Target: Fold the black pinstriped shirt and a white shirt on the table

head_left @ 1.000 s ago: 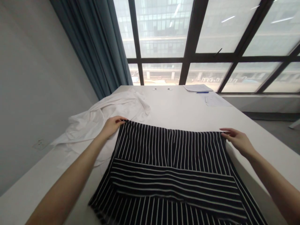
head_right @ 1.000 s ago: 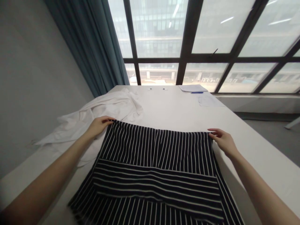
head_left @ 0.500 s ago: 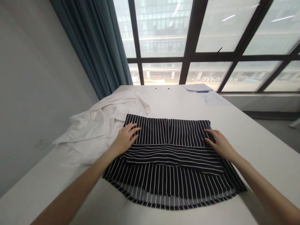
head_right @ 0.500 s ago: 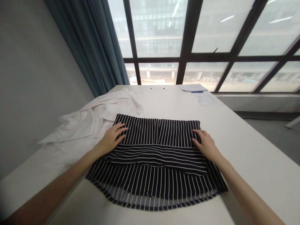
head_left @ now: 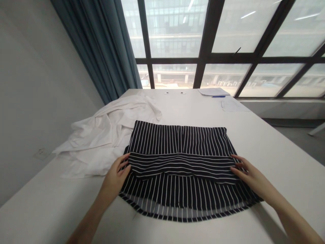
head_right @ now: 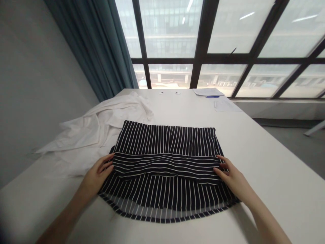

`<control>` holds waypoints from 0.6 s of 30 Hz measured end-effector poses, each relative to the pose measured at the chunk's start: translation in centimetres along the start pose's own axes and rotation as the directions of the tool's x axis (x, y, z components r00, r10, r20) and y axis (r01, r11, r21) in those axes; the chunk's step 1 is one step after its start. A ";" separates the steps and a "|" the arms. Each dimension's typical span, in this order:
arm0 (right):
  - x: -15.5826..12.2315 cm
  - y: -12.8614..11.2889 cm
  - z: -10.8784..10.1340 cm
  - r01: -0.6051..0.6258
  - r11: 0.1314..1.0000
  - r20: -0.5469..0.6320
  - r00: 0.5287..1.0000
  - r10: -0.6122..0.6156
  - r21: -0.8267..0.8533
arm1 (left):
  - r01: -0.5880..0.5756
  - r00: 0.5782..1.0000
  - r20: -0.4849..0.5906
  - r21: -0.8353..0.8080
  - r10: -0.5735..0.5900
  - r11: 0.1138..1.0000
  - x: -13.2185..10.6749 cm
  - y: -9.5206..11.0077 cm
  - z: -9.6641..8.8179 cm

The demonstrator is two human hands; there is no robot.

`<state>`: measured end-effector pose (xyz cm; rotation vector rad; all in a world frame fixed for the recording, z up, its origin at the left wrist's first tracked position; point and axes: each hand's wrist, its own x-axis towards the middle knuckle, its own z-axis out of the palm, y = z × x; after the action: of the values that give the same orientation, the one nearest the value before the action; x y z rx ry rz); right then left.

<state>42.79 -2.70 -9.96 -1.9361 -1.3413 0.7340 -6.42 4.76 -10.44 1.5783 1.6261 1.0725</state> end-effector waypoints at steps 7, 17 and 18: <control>-0.9 -1.5 -0.1 -0.082 0.978 0.163 0.985 0.051 0.191 | 0.137 0.984 0.121 -0.037 -0.132 0.990 -0.7 1.8 -0.1; -1.3 -1.4 -1.5 -0.100 0.956 0.112 0.991 0.072 0.276 | 0.215 0.977 0.061 -0.223 -0.206 0.951 -0.7 2.2 -1.2; -1.5 -1.4 -1.9 -0.112 0.941 0.096 0.992 0.086 0.318 | 0.239 0.971 0.083 -0.249 -0.225 0.939 -0.7 2.3 -1.8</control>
<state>42.94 -4.12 -7.53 -1.7337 -1.0949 1.0237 -6.75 3.76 -7.63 1.2033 1.5242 1.0565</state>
